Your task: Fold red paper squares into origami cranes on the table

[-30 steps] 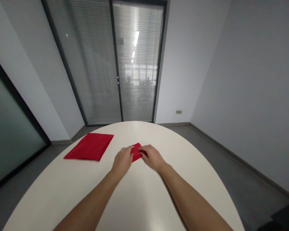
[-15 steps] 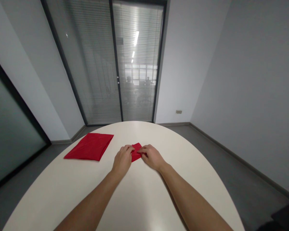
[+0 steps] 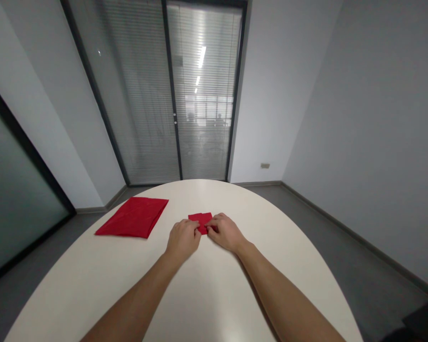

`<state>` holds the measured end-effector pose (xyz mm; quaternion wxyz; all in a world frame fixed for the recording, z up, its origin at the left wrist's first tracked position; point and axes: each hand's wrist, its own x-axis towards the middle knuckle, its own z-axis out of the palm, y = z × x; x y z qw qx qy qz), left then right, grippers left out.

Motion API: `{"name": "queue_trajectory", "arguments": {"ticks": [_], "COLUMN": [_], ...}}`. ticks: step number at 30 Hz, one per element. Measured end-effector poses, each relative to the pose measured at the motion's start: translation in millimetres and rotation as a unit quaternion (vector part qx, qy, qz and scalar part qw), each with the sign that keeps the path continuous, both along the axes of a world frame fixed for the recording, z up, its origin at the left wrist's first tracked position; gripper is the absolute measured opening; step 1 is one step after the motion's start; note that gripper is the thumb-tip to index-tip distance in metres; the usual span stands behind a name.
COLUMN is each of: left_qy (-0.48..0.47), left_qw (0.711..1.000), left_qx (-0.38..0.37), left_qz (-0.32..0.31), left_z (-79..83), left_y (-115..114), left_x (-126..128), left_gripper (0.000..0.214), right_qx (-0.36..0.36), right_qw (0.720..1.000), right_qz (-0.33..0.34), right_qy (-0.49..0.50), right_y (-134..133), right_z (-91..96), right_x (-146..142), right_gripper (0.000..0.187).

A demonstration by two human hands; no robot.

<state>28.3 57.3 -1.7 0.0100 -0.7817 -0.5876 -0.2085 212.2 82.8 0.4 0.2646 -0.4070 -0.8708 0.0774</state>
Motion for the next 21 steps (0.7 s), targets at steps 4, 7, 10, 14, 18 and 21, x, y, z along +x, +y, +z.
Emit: {"name": "queue_trajectory", "arguments": {"ticks": [4, 7, 10, 14, 18, 21], "left_qy": [-0.012, -0.015, -0.025, -0.048, -0.056, -0.06], "left_qw": [0.999, 0.999, 0.999, 0.998, 0.997, 0.995], "left_qx": [0.006, -0.003, -0.014, -0.015, -0.014, -0.026], "left_qz": [-0.035, -0.038, -0.032, -0.037, -0.057, -0.077], "left_z": [-7.2, -12.9, -17.3, -20.8, -19.8, -17.3], "left_y": [3, 6, 8, 10, 9, 7], "left_x": [-1, -3, -5, -6, -6, -6], "left_gripper": [0.033, 0.035, 0.036, 0.037, 0.037, 0.037], "right_qx": [0.001, -0.005, -0.026, -0.067, -0.047, -0.029], "right_qw": [1.0, 0.999, 0.997, 0.994, 0.994, 0.996], "right_qz": [0.02, 0.037, 0.048, 0.028, 0.031, 0.041], "right_qy": [0.012, 0.028, 0.052, 0.084, 0.09, 0.077], "right_y": [1, 2, 3, 4, 6, 6], "right_z": [2.1, -1.9, -7.8, -13.2, -12.9, -10.8], "right_x": [-1, 0, 1, 2, 2, 2], "right_gripper": [0.02, 0.021, 0.025, 0.029, 0.032, 0.032]}}
